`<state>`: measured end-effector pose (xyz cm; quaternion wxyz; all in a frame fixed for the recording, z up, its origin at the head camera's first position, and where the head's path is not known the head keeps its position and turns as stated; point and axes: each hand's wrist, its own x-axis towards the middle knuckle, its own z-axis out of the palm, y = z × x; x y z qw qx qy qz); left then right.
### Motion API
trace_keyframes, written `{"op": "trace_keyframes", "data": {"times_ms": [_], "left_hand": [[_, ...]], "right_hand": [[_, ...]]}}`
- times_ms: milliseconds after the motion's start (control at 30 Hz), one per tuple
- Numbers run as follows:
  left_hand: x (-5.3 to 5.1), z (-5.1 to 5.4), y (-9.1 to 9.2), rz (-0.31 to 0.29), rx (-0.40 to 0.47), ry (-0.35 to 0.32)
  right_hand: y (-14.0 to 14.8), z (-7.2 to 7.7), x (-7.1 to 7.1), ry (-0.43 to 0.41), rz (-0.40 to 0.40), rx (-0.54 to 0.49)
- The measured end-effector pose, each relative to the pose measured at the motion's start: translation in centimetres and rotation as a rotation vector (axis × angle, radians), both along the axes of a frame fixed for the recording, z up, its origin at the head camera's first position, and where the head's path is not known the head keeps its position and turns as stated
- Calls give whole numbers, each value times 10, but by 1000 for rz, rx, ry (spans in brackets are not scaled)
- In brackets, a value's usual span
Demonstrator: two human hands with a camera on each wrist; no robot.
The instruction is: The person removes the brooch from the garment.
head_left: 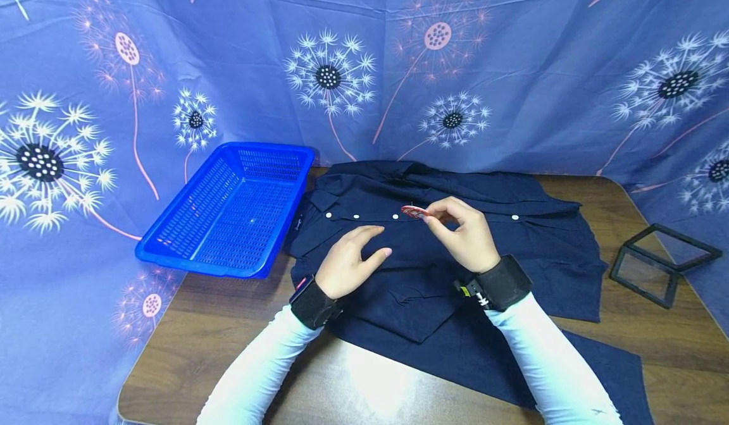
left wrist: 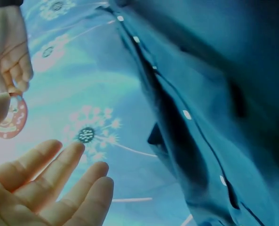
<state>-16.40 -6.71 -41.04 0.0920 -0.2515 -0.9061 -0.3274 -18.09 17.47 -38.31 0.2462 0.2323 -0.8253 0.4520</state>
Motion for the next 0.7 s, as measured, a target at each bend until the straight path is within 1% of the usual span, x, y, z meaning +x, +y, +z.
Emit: {"op": "trace_keyframes", "data": {"times_ms": [200,433,600,700], "left_hand": [[-3,7,8,-3,123,-24],[-7,12,14,-10,321,-98],[-9,14,16,-13,390,-120],[-9,14,17,-25,438,-153]], "right_hand": [[-3,-5,1,74,5,26],[-8,-14,1,188,31,51],[-11,-17,2,245,34,63],[-11,-18,2,262,34,62]]}}
